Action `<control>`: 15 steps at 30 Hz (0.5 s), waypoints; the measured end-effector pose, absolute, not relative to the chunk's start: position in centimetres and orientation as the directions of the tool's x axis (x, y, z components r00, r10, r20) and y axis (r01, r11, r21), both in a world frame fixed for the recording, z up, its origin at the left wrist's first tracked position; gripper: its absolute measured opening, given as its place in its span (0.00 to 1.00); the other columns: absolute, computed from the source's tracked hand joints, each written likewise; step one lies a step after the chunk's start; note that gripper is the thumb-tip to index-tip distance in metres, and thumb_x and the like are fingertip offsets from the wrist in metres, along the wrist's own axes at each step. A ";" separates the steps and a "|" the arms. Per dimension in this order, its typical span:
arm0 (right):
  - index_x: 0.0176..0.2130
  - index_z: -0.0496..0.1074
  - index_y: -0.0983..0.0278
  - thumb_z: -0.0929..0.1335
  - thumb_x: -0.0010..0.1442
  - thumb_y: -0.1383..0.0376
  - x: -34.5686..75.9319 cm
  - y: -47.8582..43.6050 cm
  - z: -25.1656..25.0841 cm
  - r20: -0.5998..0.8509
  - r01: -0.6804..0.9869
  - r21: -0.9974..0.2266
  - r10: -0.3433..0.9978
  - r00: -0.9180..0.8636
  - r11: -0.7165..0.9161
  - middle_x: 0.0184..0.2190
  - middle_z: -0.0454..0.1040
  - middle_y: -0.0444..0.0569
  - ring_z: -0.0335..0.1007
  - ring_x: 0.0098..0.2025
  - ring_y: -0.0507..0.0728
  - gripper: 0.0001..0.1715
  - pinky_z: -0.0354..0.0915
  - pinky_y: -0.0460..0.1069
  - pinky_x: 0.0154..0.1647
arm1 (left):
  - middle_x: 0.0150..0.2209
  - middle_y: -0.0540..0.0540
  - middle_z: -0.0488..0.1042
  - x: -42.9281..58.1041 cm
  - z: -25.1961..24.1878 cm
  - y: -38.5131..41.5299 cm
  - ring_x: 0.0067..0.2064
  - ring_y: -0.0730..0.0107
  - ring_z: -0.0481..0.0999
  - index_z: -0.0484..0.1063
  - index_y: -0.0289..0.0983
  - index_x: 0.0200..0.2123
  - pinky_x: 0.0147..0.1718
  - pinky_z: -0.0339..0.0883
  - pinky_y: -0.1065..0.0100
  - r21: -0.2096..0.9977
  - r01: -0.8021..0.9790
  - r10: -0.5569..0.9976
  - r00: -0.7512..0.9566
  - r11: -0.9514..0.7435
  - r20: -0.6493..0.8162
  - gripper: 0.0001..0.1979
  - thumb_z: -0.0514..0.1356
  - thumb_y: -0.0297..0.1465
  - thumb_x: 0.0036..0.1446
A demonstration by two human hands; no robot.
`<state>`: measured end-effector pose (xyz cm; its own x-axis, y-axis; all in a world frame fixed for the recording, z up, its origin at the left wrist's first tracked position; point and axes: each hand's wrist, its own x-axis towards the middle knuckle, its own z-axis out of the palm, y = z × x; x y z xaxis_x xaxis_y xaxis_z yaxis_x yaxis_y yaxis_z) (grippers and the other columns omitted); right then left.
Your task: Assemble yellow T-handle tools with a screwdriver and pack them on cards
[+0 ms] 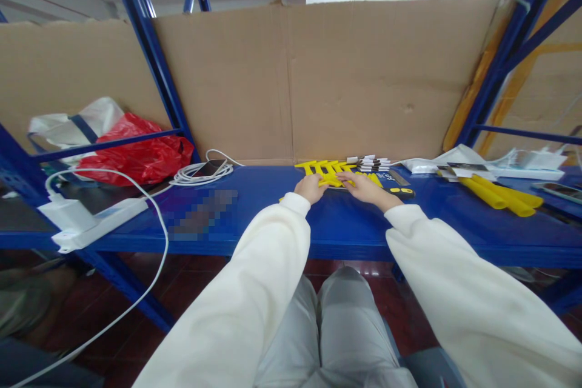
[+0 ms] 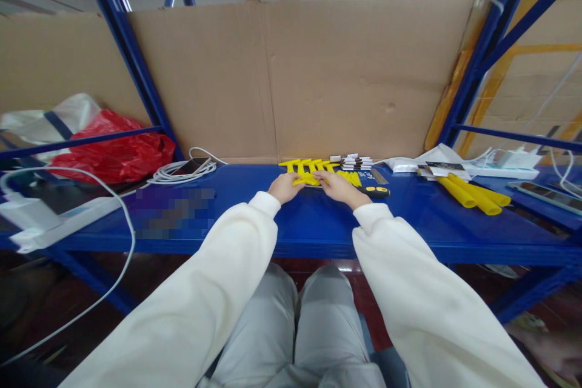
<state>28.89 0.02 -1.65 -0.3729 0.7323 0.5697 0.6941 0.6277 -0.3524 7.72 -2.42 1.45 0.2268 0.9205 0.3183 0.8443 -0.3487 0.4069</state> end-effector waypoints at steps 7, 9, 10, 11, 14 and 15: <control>0.46 0.84 0.62 0.67 0.57 0.70 33.4 1.4 -0.9 0.624 0.775 -0.492 0.782 -0.005 0.397 0.46 0.85 0.56 0.82 0.52 0.65 0.20 0.73 0.61 0.61 | 0.57 0.36 0.83 7.6 1.5 -2.4 0.61 0.52 0.80 0.83 0.38 0.53 0.59 0.71 0.63 0.460 0.825 0.925 0.183 -0.329 0.334 0.14 0.67 0.34 0.66; 0.38 0.84 0.62 0.68 0.55 0.68 35.9 1.5 -0.7 0.597 0.815 -0.557 0.759 0.260 0.158 0.39 0.85 0.58 0.82 0.50 0.68 0.14 0.73 0.63 0.58 | 0.57 0.36 0.83 7.6 1.5 -2.4 0.61 0.51 0.81 0.83 0.38 0.53 0.59 0.71 0.62 0.469 0.821 0.926 0.177 -0.326 0.333 0.14 0.67 0.34 0.66; 0.34 0.83 0.62 0.69 0.54 0.67 37.1 1.5 -0.7 0.577 0.798 -0.602 0.711 0.402 0.038 0.36 0.84 0.59 0.81 0.49 0.70 0.10 0.73 0.65 0.57 | 0.56 0.36 0.83 7.6 1.5 -2.4 0.61 0.51 0.81 0.83 0.38 0.53 0.59 0.71 0.62 0.472 0.820 0.927 0.177 -0.326 0.332 0.14 0.67 0.34 0.66; 0.31 0.82 0.61 0.70 0.54 0.65 38.4 1.5 -0.9 0.553 0.760 -0.647 0.652 0.519 -0.057 0.35 0.83 0.60 0.81 0.50 0.72 0.08 0.72 0.66 0.57 | 0.56 0.36 0.83 7.6 1.5 -2.4 0.61 0.51 0.81 0.83 0.38 0.53 0.59 0.71 0.62 0.471 0.819 0.926 0.179 -0.328 0.333 0.14 0.67 0.34 0.66; 0.28 0.80 0.60 0.73 0.51 0.62 41.7 1.2 -1.5 0.450 0.655 -0.719 0.561 0.695 -0.235 0.35 0.82 0.59 0.78 0.52 0.76 0.05 0.67 0.73 0.58 | 0.56 0.37 0.83 7.6 1.4 -2.3 0.60 0.52 0.80 0.84 0.39 0.52 0.60 0.71 0.62 0.457 0.820 0.920 0.197 -0.345 0.340 0.13 0.66 0.33 0.66; 0.29 0.80 0.59 0.74 0.51 0.61 42.6 1.0 -1.7 0.443 0.651 -0.724 0.568 0.694 -0.231 0.35 0.81 0.59 0.77 0.53 0.76 0.05 0.66 0.73 0.59 | 0.57 0.37 0.83 7.6 1.4 -2.3 0.60 0.52 0.81 0.84 0.39 0.52 0.60 0.71 0.62 0.453 0.820 0.918 0.205 -0.350 0.340 0.13 0.66 0.33 0.66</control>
